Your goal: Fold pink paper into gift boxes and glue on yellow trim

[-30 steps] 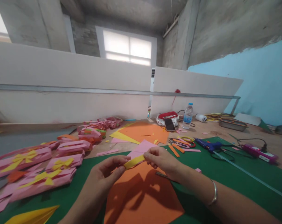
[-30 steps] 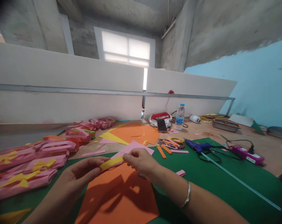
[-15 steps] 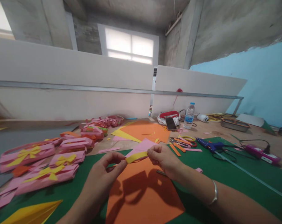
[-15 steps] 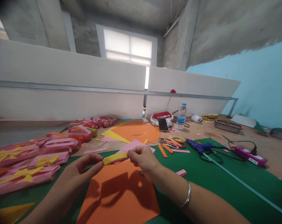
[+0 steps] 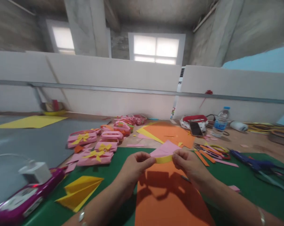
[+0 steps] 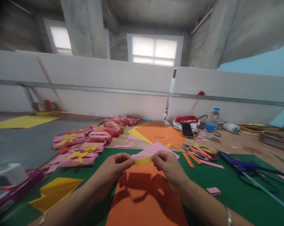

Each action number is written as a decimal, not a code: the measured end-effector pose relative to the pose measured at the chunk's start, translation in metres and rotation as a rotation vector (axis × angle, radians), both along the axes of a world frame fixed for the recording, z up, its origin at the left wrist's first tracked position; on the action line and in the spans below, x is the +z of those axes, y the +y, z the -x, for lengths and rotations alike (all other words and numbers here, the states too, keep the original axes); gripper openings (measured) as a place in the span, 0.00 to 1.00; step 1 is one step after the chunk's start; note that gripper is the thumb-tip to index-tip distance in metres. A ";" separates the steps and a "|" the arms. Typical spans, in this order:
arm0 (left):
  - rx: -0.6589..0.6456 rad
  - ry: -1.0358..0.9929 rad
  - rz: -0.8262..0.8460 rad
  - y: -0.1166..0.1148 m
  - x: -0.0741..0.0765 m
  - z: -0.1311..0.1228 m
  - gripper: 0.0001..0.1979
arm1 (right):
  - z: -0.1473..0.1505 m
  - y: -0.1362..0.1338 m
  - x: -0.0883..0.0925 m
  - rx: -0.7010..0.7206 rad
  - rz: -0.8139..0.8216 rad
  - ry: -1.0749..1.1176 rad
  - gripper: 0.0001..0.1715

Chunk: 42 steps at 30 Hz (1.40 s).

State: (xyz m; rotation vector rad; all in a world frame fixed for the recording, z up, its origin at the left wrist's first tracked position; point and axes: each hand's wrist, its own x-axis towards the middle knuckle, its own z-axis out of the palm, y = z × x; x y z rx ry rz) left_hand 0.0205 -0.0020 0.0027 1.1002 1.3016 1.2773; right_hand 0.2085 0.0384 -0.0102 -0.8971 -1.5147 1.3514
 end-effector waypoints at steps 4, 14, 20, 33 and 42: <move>-0.021 0.010 0.008 -0.003 0.008 0.002 0.17 | 0.002 0.000 0.003 0.005 0.019 0.011 0.24; 0.060 0.121 -0.046 -0.003 0.011 -0.002 0.18 | 0.004 -0.010 0.018 -0.072 0.029 -0.123 0.17; 0.070 0.146 -0.053 -0.004 0.014 -0.001 0.17 | 0.001 -0.002 0.014 -0.067 -0.097 -0.059 0.15; 0.065 0.160 -0.046 -0.005 0.014 -0.001 0.16 | -0.005 -0.002 0.017 -0.043 -0.447 -0.255 0.05; -0.056 0.204 -0.122 -0.001 0.005 0.002 0.15 | -0.004 -0.001 0.014 -0.010 -0.155 -0.115 0.03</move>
